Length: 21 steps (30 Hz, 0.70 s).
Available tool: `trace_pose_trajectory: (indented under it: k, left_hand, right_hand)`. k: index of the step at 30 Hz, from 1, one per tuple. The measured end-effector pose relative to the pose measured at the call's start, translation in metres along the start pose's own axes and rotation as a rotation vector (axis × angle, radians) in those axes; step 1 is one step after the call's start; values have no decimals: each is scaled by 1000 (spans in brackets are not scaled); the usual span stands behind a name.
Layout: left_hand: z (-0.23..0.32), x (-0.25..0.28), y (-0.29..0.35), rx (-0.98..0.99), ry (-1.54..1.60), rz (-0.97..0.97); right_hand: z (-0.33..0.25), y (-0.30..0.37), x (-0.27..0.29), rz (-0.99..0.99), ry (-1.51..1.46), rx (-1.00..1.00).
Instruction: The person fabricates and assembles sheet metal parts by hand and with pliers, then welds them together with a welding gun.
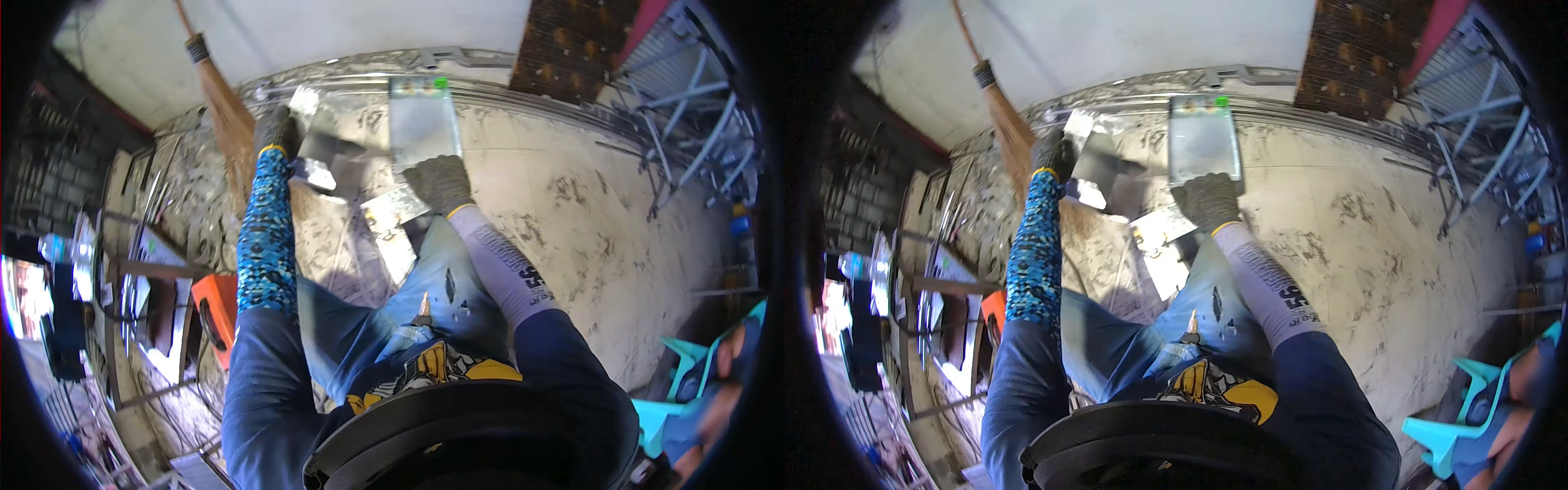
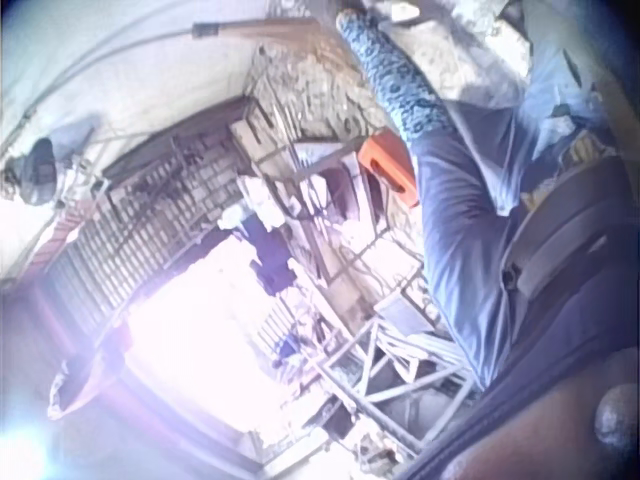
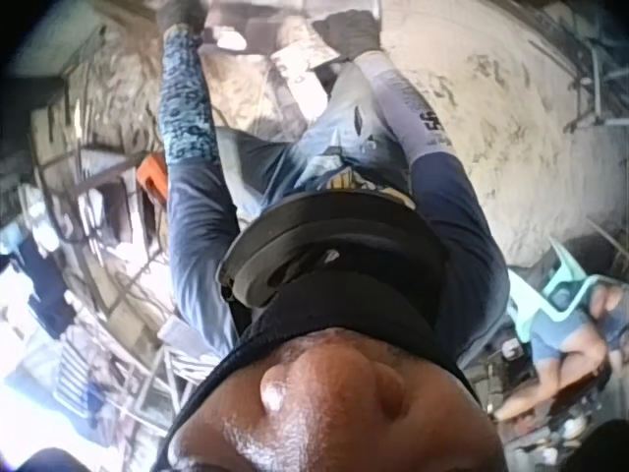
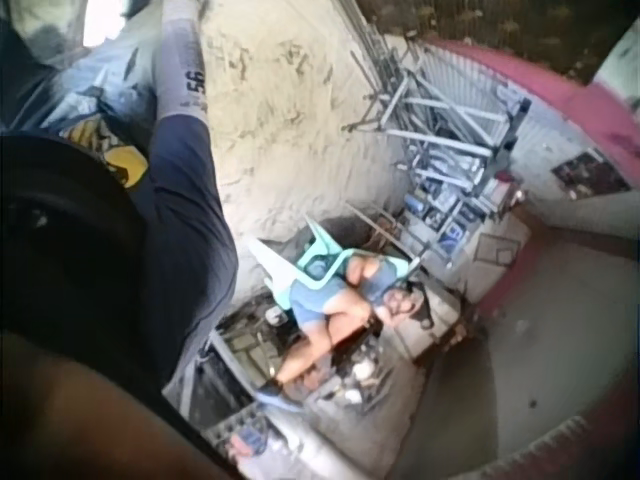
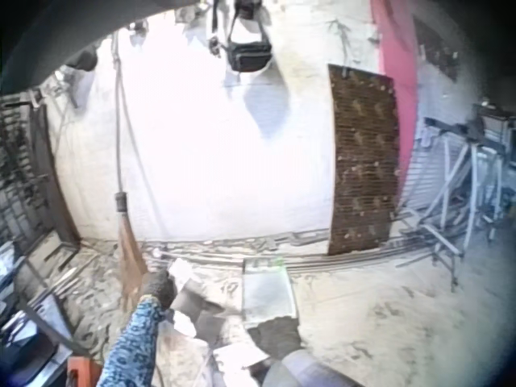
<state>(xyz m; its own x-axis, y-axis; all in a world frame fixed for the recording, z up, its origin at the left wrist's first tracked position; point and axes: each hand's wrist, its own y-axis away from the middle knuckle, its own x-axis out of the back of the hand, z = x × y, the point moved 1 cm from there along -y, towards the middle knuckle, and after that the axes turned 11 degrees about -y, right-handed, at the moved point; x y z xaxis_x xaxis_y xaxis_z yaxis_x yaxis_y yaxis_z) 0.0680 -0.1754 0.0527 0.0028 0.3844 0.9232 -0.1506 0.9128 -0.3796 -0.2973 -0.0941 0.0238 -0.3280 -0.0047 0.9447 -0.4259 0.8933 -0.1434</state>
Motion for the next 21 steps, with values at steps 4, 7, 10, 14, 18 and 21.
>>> trace_pose_trajectory:
  k: [4,7,10,14,18,21]
  left_hand:
    - [-15,-45,-9,341,490,-109]
    - [-11,-56,-7,844,1130,-234]
    - [14,-49,-9,669,956,-376]
    - [-66,-61,-14,101,249,-329]
    - [0,-31,-1,264,152,-339]
    - [28,10,15,277,-12,-326]
  right_hand:
    - [4,-1,-10,73,-16,16]
    - [0,-4,-5,46,-56,72]
    - [17,5,-6,62,29,105]
    - [-9,-8,4,62,67,226]
    - [23,2,-10,-27,102,111]
    - [12,3,3,-15,100,175]
